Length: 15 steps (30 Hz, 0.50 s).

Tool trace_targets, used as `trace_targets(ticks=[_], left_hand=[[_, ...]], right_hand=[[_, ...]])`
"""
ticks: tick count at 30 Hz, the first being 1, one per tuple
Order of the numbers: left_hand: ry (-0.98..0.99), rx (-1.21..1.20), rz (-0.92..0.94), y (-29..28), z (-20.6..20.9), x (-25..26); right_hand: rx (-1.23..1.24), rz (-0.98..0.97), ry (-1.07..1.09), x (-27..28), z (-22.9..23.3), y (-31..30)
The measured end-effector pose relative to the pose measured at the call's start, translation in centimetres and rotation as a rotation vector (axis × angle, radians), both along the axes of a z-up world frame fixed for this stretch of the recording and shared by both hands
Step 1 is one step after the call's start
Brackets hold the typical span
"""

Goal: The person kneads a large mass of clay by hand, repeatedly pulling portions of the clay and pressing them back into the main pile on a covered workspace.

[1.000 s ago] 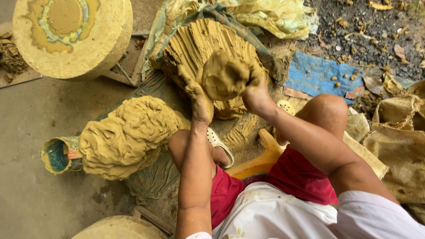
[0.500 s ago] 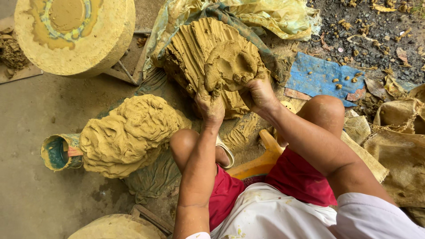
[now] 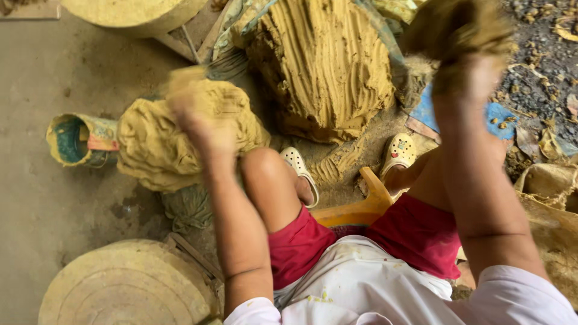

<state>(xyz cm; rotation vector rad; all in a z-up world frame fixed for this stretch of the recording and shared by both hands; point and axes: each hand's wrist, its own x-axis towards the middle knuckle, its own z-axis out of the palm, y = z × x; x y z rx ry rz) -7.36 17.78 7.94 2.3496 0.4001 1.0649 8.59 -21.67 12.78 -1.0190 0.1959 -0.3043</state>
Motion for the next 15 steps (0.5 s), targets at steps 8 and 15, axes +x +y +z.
trace_targets(ticks=[8, 15], left_hand=[[0.542, -0.228, 0.578, 13.6, -5.9, -7.9], [0.567, -0.278, 0.589, 16.5, -12.1, -8.0]], right_hand=[[-0.942, -0.148, -0.189, 1.1, -3.8, 10.9], [-1.353, 0.815, -0.441, -12.8, -11.9, 29.8]])
